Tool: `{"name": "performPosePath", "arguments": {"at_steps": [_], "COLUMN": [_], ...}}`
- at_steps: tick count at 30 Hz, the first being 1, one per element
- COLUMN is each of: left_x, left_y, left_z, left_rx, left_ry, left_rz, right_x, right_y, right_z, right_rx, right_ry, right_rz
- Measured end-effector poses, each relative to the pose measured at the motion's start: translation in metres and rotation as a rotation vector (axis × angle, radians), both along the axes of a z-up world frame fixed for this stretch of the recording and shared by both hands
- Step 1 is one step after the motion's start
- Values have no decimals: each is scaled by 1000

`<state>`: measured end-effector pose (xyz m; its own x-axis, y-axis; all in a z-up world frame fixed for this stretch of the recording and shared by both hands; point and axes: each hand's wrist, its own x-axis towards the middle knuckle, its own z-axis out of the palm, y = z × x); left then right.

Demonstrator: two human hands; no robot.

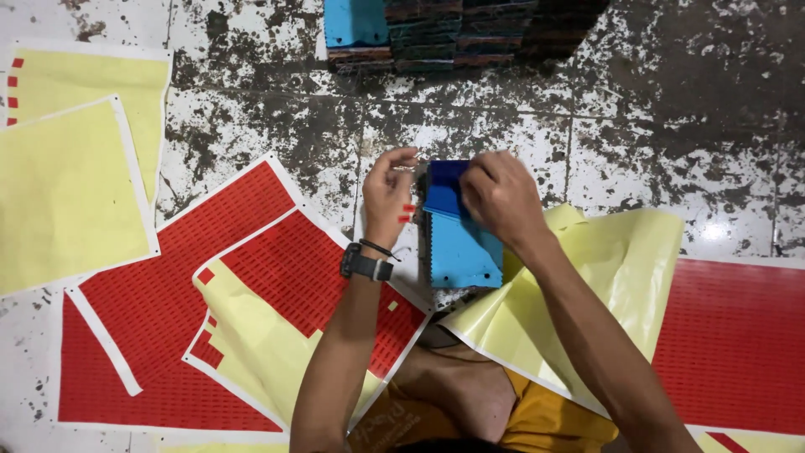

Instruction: A person sits on the floor, flips through a color swatch book, and applies small red adhesive labels to a yellow backing sheet.

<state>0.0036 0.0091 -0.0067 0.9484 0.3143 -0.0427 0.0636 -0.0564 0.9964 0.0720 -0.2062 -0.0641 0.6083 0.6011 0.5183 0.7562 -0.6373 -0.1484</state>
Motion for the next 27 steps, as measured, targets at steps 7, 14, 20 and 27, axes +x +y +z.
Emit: {"name": "performPosePath", "arguments": {"at_steps": [7, 14, 20, 27], "left_x": [16, 16, 15, 1], "left_y": [-20, -33, -24, -10], "left_z": [-4, -7, -17, -16], "left_rx": [-199, 5, 80, 507], "left_ry": [2, 85, 7, -74], "left_rz": [-108, -200, 22, 2], "right_x": [-31, -34, -30, -11], "right_y": [10, 10, 5, 20], "right_z": [93, 85, 76, 50], "right_rx": [366, 544, 496, 302], "right_ry": [900, 1174, 1150, 896], "right_rz": [172, 128, 15, -107]}}
